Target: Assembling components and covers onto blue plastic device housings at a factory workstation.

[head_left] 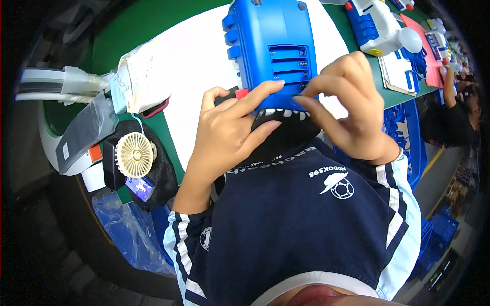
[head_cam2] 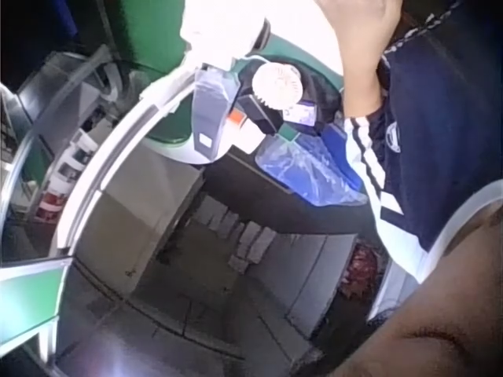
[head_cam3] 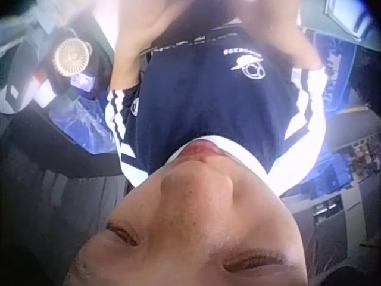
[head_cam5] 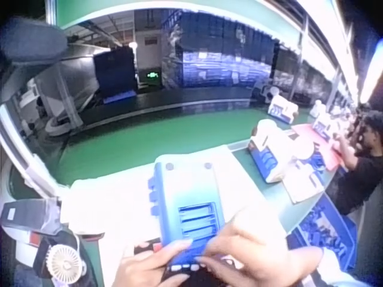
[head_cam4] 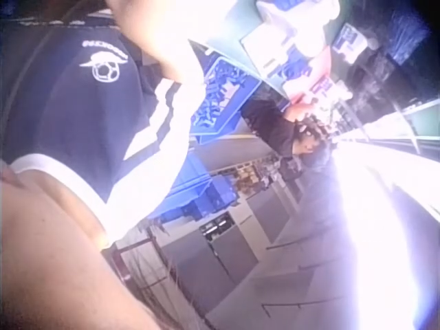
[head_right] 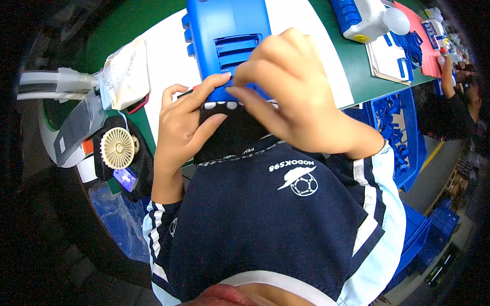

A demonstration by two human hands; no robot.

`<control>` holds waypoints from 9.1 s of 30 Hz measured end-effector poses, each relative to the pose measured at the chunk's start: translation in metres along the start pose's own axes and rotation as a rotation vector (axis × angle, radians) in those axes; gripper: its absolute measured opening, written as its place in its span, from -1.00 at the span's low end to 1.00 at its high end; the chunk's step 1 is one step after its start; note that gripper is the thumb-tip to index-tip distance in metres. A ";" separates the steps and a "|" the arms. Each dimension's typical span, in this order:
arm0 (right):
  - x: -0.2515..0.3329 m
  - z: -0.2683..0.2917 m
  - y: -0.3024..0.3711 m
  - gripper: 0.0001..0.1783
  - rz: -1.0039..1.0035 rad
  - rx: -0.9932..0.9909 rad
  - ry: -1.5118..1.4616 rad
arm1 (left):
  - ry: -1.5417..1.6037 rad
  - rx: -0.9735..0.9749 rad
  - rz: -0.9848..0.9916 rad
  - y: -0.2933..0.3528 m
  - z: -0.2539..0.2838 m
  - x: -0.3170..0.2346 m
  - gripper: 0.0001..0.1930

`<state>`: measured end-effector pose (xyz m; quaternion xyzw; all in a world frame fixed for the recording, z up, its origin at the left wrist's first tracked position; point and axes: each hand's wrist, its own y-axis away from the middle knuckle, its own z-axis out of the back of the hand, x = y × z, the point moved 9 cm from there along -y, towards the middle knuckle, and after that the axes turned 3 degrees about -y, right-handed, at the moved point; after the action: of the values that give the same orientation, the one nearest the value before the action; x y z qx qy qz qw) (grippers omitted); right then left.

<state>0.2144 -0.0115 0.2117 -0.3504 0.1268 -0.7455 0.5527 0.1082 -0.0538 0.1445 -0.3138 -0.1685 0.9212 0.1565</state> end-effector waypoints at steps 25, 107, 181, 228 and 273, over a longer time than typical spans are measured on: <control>-0.031 -0.044 0.022 -0.88 -0.339 0.158 -0.228 | -0.101 0.130 -0.065 0.009 -0.013 -0.003 -0.63; -0.259 0.171 0.125 -0.23 -0.705 -0.468 0.330 | 0.769 -0.189 0.534 0.088 -0.005 0.067 -0.72; -0.112 -0.018 0.079 -0.93 -0.689 -0.138 -0.654 | 0.159 -0.122 -0.076 -0.013 -0.022 0.005 -0.70; -0.183 -0.004 -0.019 -0.83 -0.449 -0.055 -0.500 | 0.195 -0.144 0.004 -0.011 -0.021 0.007 -0.71; -0.090 -0.020 0.077 -0.82 -0.622 0.186 -0.615 | 0.195 -0.200 0.005 -0.009 -0.018 0.011 -0.74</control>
<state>0.2703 0.0392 0.1185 -0.5259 -0.2226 -0.7457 0.3433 0.1130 -0.0372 0.1286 -0.4163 -0.2425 0.8654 0.1377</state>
